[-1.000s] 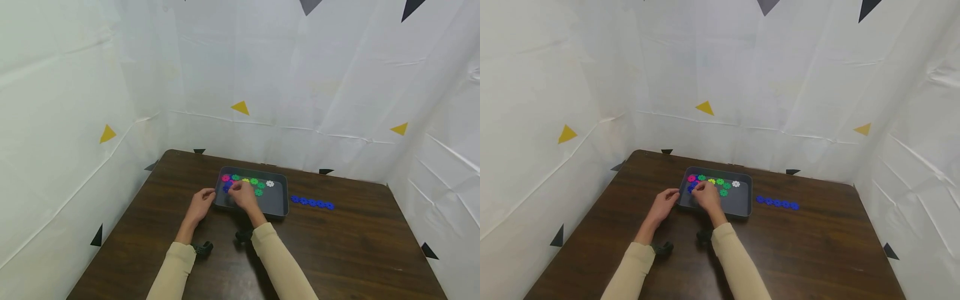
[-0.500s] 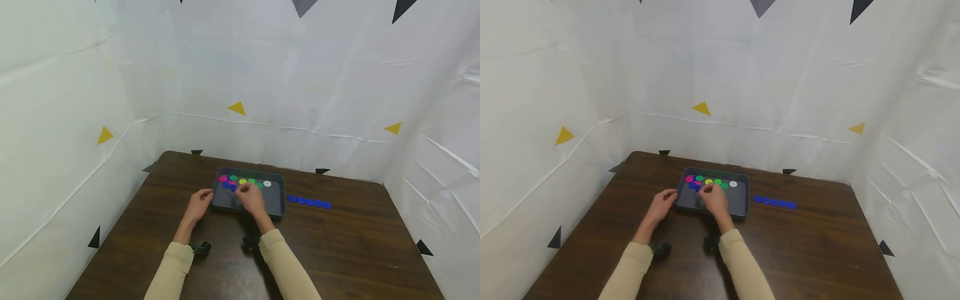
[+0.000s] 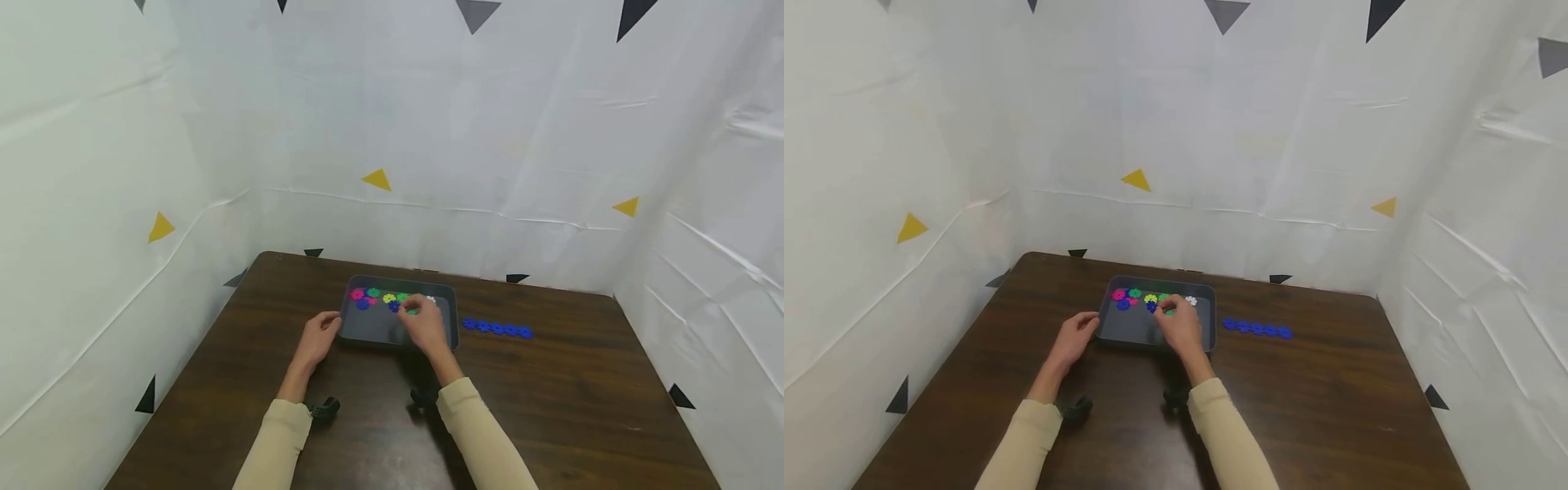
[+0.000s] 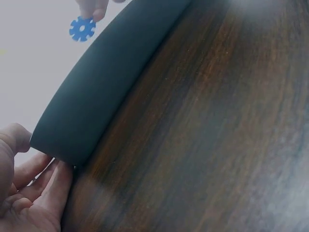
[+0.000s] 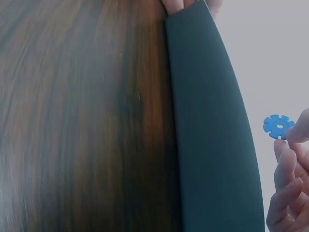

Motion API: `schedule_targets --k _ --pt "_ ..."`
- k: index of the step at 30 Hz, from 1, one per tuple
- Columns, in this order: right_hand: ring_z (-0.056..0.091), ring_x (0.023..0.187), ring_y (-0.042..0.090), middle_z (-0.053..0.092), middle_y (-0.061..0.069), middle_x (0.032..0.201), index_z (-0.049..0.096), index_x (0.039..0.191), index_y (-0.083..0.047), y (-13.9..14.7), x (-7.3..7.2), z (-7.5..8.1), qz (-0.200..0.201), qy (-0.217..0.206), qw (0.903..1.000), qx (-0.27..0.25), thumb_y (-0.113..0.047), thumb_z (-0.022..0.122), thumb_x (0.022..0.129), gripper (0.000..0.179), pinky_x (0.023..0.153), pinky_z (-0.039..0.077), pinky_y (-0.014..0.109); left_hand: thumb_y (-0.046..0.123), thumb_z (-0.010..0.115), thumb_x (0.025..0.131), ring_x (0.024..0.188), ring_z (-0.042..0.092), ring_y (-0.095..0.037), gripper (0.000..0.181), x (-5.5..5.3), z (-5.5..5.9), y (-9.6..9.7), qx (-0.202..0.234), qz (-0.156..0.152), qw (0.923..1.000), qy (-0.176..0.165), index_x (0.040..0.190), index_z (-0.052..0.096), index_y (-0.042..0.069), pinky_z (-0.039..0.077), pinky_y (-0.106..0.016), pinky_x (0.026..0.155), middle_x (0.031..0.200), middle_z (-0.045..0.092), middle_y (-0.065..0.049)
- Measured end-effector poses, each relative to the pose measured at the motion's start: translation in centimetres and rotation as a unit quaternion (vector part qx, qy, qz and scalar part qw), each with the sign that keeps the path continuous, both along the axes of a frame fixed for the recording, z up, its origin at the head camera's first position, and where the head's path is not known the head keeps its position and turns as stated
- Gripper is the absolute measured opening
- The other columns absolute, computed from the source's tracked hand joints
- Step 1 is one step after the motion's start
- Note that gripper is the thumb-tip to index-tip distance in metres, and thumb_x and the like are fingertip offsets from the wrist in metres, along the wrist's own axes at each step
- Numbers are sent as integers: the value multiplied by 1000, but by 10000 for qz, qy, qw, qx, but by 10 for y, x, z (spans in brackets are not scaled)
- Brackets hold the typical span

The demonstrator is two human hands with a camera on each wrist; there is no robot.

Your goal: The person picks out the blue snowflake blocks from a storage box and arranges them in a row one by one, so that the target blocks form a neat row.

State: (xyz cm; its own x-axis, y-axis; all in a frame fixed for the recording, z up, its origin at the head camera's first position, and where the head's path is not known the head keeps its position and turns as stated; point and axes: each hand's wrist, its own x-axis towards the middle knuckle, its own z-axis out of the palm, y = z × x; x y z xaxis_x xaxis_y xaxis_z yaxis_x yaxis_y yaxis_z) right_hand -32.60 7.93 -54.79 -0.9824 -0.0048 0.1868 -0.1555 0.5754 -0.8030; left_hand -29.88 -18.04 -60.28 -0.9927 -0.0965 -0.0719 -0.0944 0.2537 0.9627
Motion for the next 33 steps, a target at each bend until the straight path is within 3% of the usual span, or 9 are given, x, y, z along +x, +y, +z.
schedule_targets --k 9,23,33 --pt "61 75 18 75 7 107 76 109 -14 25 4 10 -137 11 9996 -246 -26 72 101 15 63 50 31 32 55 114 150 50 -41 46 0 1 -7 -150 -6 9998 -115 152 57 7 41 -63 124 159 55 -21" --pt "64 88 26 75 11 108 76 110 -11 71 4 20 -505 193 9981 -309 -24 71 101 17 72 50 32 34 53 114 146 53 -39 47 4 7 -1 95 63 9993 -346 152 56 6 44 -61 122 157 56 -20" --pt "68 98 30 76 16 111 75 112 -7 107 6 29 -817 184 9954 -465 -24 69 101 21 75 53 32 37 52 115 142 57 -39 50 3 9 -3 72 126 9996 -234 153 55 5 47 -60 119 156 57 -22"
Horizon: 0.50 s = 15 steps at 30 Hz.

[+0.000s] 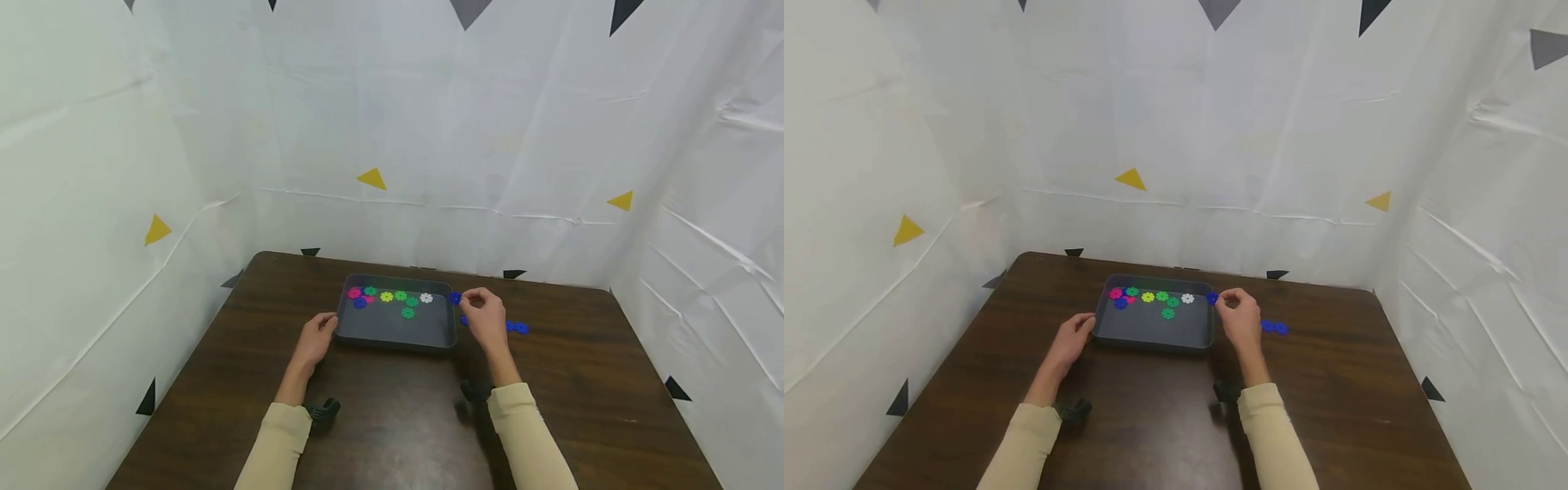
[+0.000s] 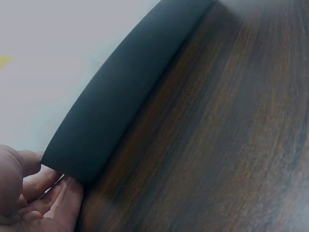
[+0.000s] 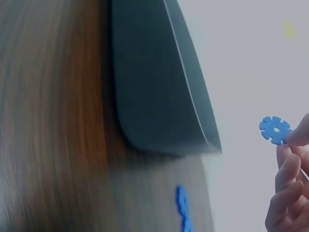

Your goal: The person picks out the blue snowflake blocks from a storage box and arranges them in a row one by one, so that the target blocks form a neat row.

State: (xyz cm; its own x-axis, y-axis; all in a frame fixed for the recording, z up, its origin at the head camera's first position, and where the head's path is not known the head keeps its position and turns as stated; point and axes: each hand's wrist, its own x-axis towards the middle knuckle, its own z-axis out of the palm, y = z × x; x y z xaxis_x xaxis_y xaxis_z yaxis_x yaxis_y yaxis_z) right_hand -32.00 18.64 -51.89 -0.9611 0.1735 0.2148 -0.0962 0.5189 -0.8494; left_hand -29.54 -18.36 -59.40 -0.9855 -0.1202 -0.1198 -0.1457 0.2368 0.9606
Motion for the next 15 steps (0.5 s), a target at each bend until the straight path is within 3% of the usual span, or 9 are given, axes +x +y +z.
schedule_targets --k 15 --pt "63 91 24 76 18 111 75 111 -5 56 8 -7 -654 -131 9977 111 -26 68 102 24 76 50 30 37 53 114 143 57 -38 50 0 -1 -2 81 -64 9999 -36 153 55 6 48 -59 120 156 57 -21"
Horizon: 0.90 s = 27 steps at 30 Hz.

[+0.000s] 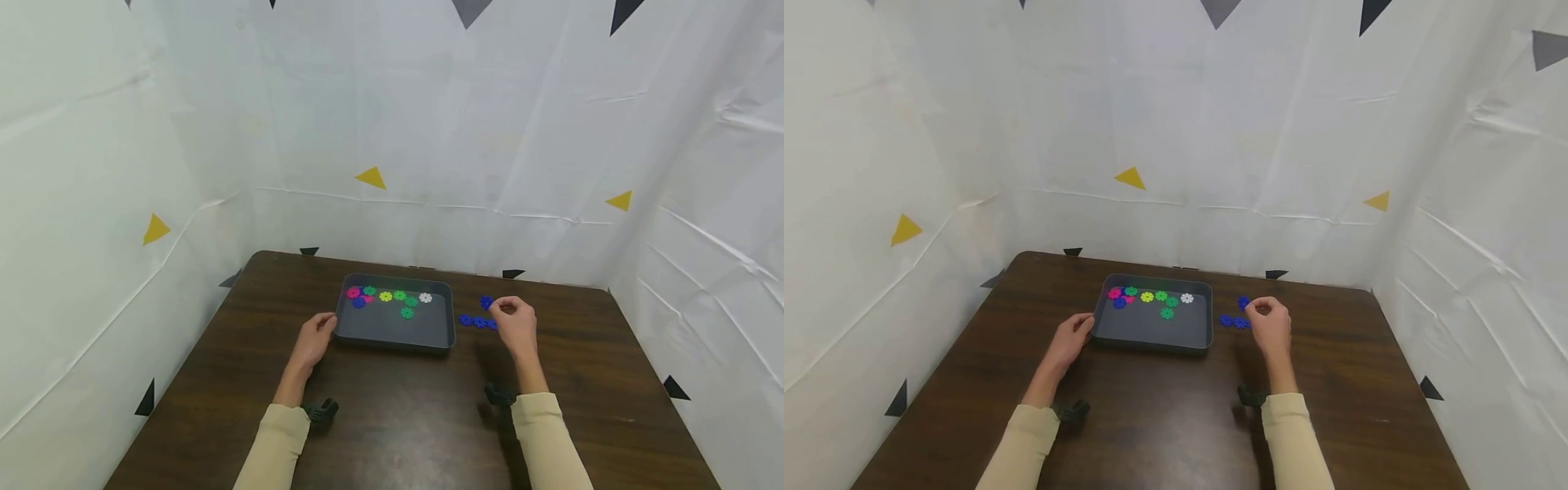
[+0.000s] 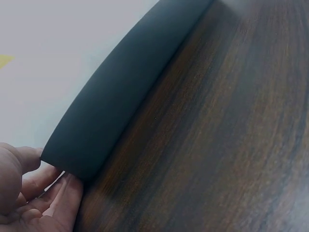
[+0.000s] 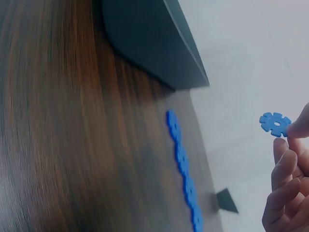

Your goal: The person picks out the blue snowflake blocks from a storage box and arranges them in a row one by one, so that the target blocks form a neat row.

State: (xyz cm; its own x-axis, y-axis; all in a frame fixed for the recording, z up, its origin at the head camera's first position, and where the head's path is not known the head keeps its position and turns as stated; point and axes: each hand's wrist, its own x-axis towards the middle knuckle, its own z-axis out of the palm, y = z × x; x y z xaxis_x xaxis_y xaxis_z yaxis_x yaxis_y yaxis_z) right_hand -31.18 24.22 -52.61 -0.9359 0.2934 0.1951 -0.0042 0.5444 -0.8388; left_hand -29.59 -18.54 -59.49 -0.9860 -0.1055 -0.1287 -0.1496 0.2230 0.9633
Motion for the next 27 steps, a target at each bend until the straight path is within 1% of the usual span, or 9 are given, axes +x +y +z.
schedule_targets --k 6,9,12,14,17,19,21,23,27 --pt "62 96 25 73 17 114 73 116 -4 27 2 -2 -150 -349 9993 57 -31 66 103 31 77 49 31 37 53 114 142 59 -39 49 0 -1 0 -23 -11 10000 34 152 56 6 48 -59 119 155 58 -21" --pt "61 96 24 72 14 113 73 118 -3 44 3 -4 -235 -503 9985 36 -33 65 103 34 76 50 29 36 54 114 142 58 -39 48 0 -1 0 -14 5 10000 43 152 56 6 48 -59 119 154 58 -21" --pt "66 89 23 73 13 108 72 120 -1 60 4 -7 -289 -655 9974 -79 -33 65 104 36 71 52 26 35 53 115 143 58 -39 47 0 -2 -1 26 -8 10000 49 152 56 6 47 -59 120 155 58 -21" --pt "69 83 20 74 14 106 72 121 1 70 6 -10 -322 -727 9967 -155 -33 66 104 38 68 54 24 35 53 115 143 57 -39 47 0 -1 -1 52 -22 10000 69 152 56 5 47 -59 120 155 58 -21" --pt "71 77 16 73 17 111 71 124 3 82 8 -14 -377 -906 9950 -209 -35 64 106 42 66 55 22 34 53 115 143 57 -39 47 1 -1 -1 56 -51 9999 96 152 56 5 47 -59 120 154 58 -21" --pt "71 77 15 71 19 117 70 127 4 89 9 -17 -416 -1010 9937 -243 -36 63 107 46 68 53 23 35 53 115 142 58 -39 47 1 0 -1 69 -51 9999 113 151 57 5 47 -59 120 154 58 -21" --pt "71 77 14 72 18 118 69 129 5 96 9 -19 -457 -1111 9923 -303 -36 61 108 47 71 51 24 35 53 115 142 58 -39 47 0 -1 -2 67 -62 9999 128 152 57 5 48 -59 119 154 58 -21" --pt "69 75 13 75 14 113 69 130 7 102 8 -22 -482 -1208 9907 -408 -34 60 108 48 70 50 25 35 53 115 142 58 -39 47 0 -1 -2 85 -58 9999 127 151 57 5 48 -59 120 154 58 -21" --pt "63 69 10 73 2 89 69 128 10 113 4 -29 -484 -1519 9848 -690 -29 60 108 45 63 50 26 36 53 115 143 58 -39 47 -1 -3 -2 79 -73 9999 72 151 57 6 47 -58 120 154 58 -20"
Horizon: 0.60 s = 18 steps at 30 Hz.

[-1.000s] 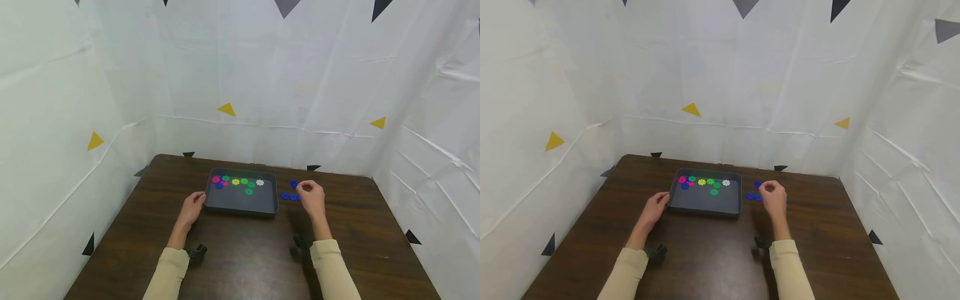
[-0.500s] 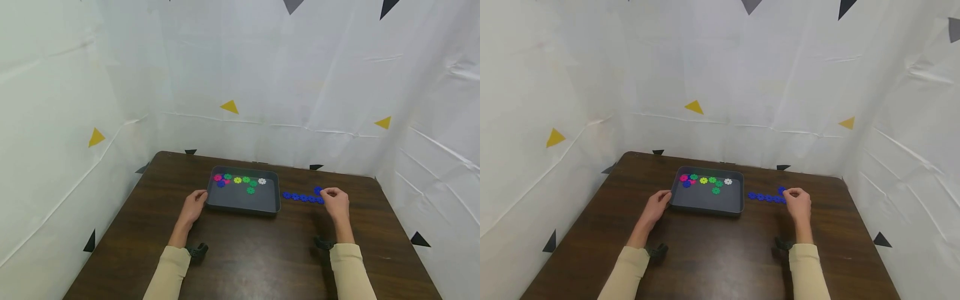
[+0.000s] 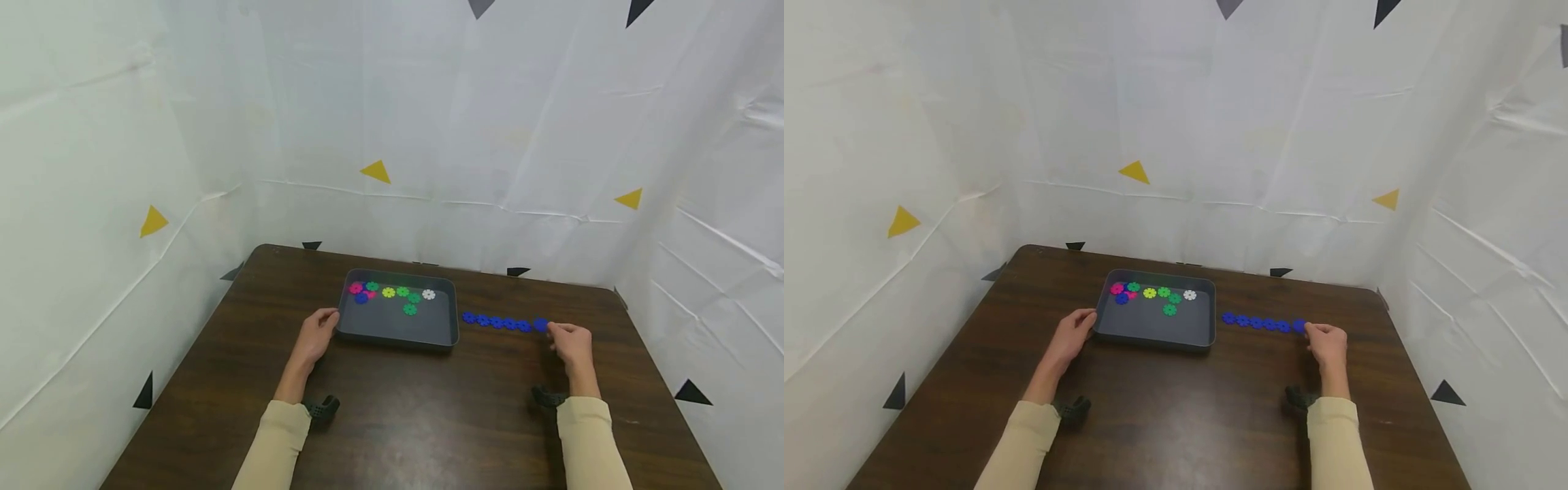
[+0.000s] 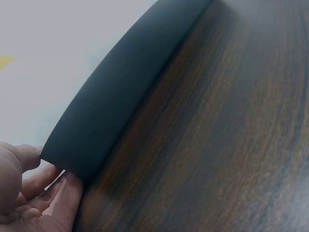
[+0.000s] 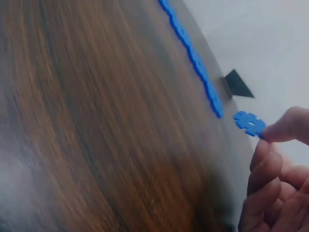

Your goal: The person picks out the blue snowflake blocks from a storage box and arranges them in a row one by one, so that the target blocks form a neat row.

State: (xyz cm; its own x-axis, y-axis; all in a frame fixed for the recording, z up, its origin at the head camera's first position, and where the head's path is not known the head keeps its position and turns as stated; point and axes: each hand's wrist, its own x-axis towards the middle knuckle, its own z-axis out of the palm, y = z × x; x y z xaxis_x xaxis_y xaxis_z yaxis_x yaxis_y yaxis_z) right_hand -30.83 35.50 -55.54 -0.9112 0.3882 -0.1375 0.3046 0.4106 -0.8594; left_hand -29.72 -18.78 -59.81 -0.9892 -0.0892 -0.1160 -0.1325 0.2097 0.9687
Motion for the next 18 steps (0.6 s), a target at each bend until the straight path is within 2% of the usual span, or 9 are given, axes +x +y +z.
schedule_targets --k 3,8,13,18 --pt "60 65 9 67 -4 80 70 123 10 7 -4 -4 68 -257 9995 -159 -27 59 107 42 58 51 27 36 53 115 143 58 -40 48 0 0 -1 14 -6 10000 -16 152 56 6 47 -59 120 154 58 -21" --pt "59 60 8 65 -7 72 70 111 7 15 -14 -2 250 -571 9975 -341 -25 59 105 35 54 50 25 36 53 114 144 57 -42 49 1 0 -2 115 -75 9999 40 152 55 4 47 -60 120 156 56 -23" --pt "61 61 7 66 -9 73 66 123 10 19 -18 2 413 -843 9948 -397 -25 58 107 39 56 51 25 37 53 114 145 56 -40 49 1 0 -2 152 -101 9998 5 153 55 6 46 -59 121 157 56 -21" --pt "62 62 7 68 -9 75 63 132 13 19 -17 4 459 -888 9942 -392 -25 58 107 45 58 53 25 36 53 115 146 55 -40 49 1 0 -1 194 -93 9998 17 153 54 5 46 -59 122 157 55 -21"
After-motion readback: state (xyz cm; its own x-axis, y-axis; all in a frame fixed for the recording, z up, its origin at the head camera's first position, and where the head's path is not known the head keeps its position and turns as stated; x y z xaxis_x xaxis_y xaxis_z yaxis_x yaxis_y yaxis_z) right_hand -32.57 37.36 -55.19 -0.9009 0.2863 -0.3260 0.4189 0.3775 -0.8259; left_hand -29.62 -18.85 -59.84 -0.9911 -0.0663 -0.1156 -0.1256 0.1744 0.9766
